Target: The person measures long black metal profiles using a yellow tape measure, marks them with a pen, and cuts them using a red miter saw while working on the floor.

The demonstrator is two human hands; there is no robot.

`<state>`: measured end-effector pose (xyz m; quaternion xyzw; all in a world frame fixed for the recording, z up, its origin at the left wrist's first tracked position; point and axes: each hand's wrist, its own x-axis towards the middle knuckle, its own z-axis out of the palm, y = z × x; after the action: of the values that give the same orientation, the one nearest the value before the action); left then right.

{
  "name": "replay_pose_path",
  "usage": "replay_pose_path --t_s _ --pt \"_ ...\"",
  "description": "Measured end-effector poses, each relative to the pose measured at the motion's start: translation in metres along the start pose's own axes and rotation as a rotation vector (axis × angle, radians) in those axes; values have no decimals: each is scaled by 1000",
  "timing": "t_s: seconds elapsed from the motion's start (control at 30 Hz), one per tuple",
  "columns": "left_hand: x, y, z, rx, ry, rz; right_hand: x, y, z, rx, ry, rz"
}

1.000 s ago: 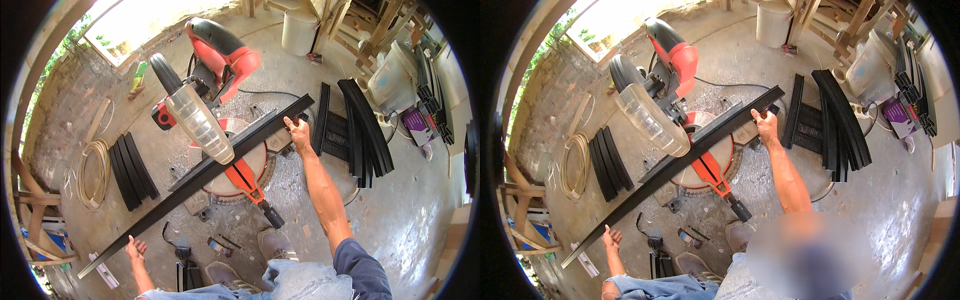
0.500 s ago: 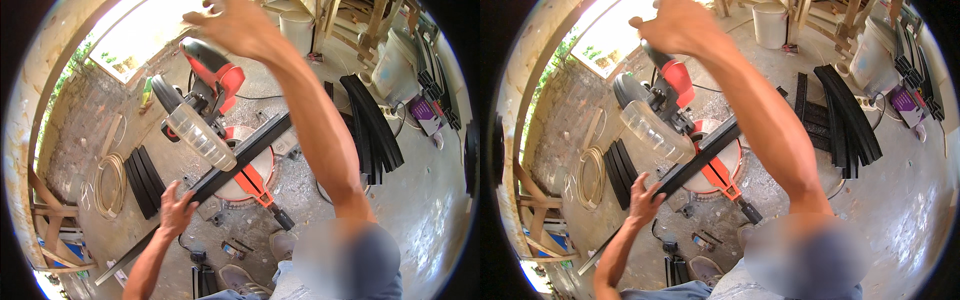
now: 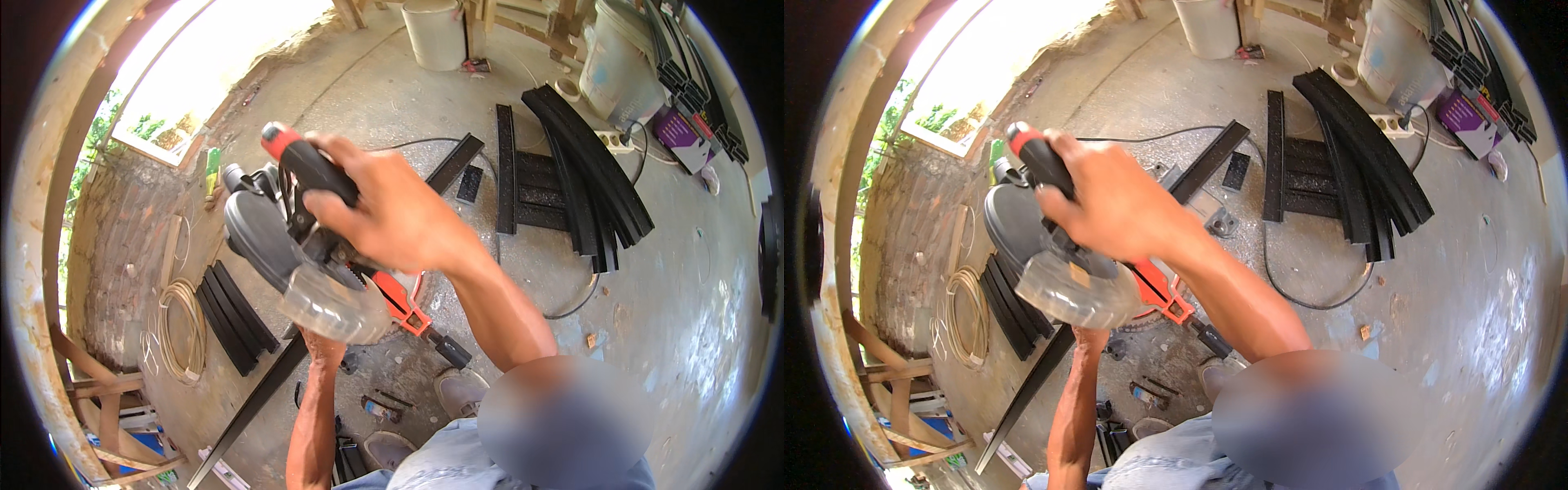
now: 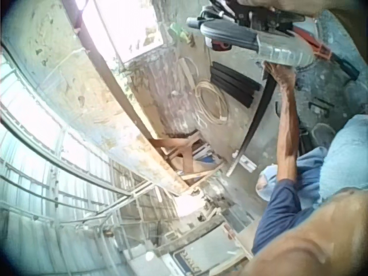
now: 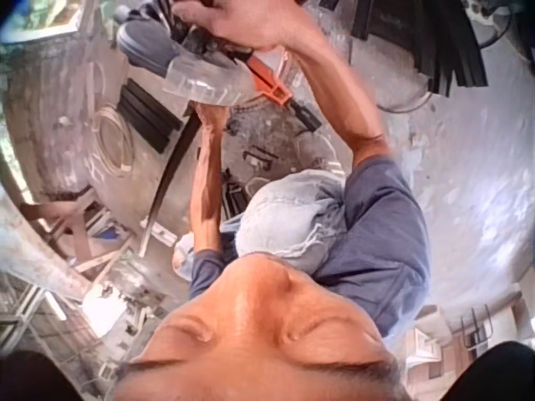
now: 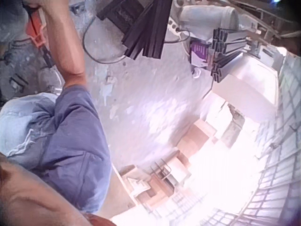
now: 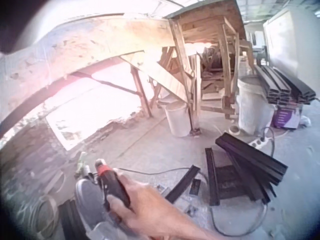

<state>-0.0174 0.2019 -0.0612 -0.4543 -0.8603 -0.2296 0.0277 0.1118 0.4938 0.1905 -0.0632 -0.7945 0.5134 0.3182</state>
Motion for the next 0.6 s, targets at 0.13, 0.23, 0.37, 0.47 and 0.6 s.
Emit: replay_pose_path --t_s 0.13,0.23,0.37,0.47,0.6 --pt "-1 5 6 81 50 76 -57 22 -7 167 15 83" --pt "1 7 -2 136 83 96 -76 33 -7 280 -17 116" --pt "6 11 -7 156 92 93 -90 50 -3 254 46 13" --pt "4 10 -10 163 86 87 -93 49 -4 322 9 99" --pt "3 11 -13 165 87 82 -92 52 -4 325 -2 102"
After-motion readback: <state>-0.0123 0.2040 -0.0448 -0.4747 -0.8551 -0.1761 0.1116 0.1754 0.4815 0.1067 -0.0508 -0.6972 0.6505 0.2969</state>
